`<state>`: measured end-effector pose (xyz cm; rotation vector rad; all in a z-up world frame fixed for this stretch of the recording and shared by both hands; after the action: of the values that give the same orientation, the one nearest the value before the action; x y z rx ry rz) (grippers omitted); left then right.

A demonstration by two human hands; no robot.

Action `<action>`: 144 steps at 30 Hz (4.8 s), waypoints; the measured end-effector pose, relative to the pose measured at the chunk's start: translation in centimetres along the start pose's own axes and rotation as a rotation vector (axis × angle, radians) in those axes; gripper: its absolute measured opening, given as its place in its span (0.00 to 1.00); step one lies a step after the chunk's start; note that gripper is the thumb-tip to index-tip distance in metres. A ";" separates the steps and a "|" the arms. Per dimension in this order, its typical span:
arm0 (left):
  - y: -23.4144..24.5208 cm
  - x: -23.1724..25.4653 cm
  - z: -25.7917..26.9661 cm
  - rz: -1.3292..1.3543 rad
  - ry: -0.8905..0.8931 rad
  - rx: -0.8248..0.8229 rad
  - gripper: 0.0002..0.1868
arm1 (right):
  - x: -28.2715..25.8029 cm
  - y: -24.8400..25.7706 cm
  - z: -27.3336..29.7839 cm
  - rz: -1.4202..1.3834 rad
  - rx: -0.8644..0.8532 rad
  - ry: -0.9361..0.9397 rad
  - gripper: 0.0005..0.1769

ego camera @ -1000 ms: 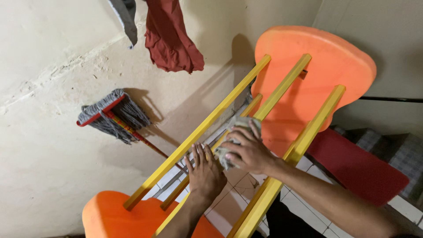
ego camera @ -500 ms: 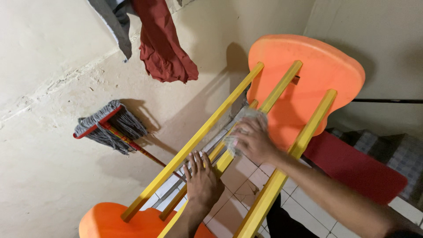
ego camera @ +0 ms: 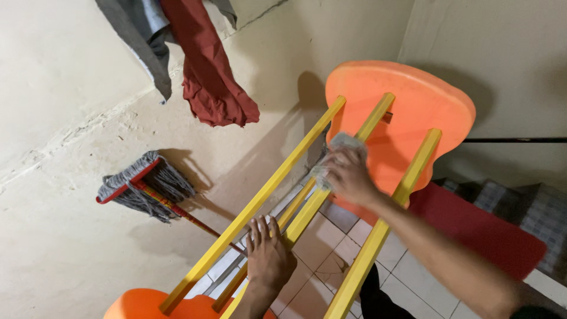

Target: The person wipes the legs and seat of an orange plastic chair using a cloth. They then walk to a drawer, open it, and remove a folded towel.

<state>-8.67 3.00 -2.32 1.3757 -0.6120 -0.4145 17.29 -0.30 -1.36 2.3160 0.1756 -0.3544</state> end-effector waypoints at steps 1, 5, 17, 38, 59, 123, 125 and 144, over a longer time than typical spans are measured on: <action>-0.1 0.0 0.1 -0.003 -0.003 0.004 0.44 | -2.3 -0.4 0.9 0.019 -0.011 0.050 0.15; -0.6 -0.5 -0.3 -0.033 -0.012 0.031 0.42 | -9.5 -0.8 4.7 -0.074 -0.069 0.068 0.21; -0.6 -0.5 -0.3 -0.060 -0.027 0.032 0.50 | 7.1 3.2 -2.6 0.005 0.158 0.026 0.13; -0.4 8.5 -7.5 -0.069 0.224 0.270 0.38 | 13.4 5.4 -5.6 -0.076 0.111 0.182 0.22; 0.8 11.8 -9.7 0.022 0.388 0.139 0.28 | 12.3 4.6 -3.9 -0.191 -0.039 0.291 0.32; 0.3 17.2 -19.4 0.416 0.710 0.252 0.28 | 21.4 -9.1 -23.1 0.911 -1.144 1.095 0.25; 0.4 17.2 -19.4 0.417 0.714 0.285 0.28 | 21.9 -6.9 -20.5 0.948 -1.209 1.220 0.24; 0.6 17.7 -19.4 0.398 0.707 0.248 0.28 | 22.5 -1.3 -17.7 0.916 -1.438 1.166 0.23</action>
<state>17.12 7.44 -0.46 1.4715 -0.3331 0.4732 41.89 13.76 2.57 0.7163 -0.0890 1.2134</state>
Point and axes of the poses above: each hand's wrist, its own z-axis away from the middle knuckle, its own y-axis out of the back of the hand, x = y × z, the point moved 7 cm from there along -z, towards the middle knuckle, and after that the axes turned 9 degrees about x, right-handed, at the moved point
